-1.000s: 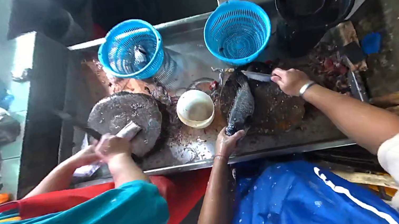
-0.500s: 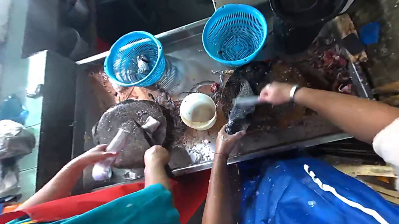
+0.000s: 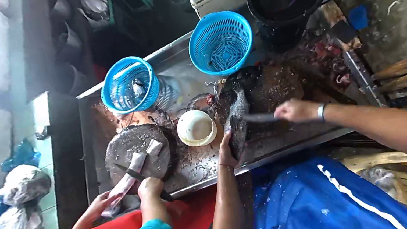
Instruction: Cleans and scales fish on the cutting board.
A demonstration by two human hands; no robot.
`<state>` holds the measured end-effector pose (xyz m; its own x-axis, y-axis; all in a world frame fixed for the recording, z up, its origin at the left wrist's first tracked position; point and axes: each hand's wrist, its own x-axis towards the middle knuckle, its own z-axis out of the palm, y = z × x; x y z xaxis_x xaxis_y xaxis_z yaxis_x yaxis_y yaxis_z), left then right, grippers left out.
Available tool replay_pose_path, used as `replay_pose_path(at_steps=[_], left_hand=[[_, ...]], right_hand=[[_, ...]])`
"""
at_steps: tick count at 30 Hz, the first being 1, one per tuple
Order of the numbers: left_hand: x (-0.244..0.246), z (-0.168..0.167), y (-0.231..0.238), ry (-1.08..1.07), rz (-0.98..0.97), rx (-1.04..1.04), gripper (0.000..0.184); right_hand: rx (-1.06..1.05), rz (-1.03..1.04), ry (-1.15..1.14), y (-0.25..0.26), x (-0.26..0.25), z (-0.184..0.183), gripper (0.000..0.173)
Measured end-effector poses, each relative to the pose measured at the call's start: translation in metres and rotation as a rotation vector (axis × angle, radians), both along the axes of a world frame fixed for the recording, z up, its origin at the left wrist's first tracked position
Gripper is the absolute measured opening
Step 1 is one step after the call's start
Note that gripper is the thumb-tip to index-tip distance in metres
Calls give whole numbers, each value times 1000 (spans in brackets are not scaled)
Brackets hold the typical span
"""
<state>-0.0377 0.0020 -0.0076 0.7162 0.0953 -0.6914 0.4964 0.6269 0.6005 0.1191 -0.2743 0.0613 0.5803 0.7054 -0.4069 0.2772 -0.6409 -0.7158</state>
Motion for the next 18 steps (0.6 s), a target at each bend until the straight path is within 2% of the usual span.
replay_pose_path(at_steps=[2,4,5,7,8,10,12,13,15,16,18], left_hand=[[3,4,-20,-93,9,-9,44],[17,4,-40,-164,59,-10,41],[19,4,-46,-182,91,-8,40],[19,6,-43,-211,118,-8,42],[18,7,-41,-223,120,-10,42],[16,13,-40,-221,98,1,41],[16,21,-41,-210,61,21,39],[22,24,-44,-229,57,17,38],[25,29,-49,-271,87,17,43],[24,30,-44,-298,83,23,47],[30,33,-37,-353,64,9,57]], right_hand=[[-46,-85,-117,17,41,11,44],[13,-220,-182,43,50,-10,45],[93,-253,-160,45,29,-30,42],[250,-232,-109,11,-25,-57,38],[258,-166,-64,-15,-30,-50,37],[201,-84,-54,-40,-4,-20,34],[250,-241,-87,-13,22,0,36],[294,-314,-105,6,30,1,37],[372,-281,-84,17,7,-19,37],[432,-251,-102,5,-15,-33,36],[425,-135,-140,-30,-10,-19,30]])
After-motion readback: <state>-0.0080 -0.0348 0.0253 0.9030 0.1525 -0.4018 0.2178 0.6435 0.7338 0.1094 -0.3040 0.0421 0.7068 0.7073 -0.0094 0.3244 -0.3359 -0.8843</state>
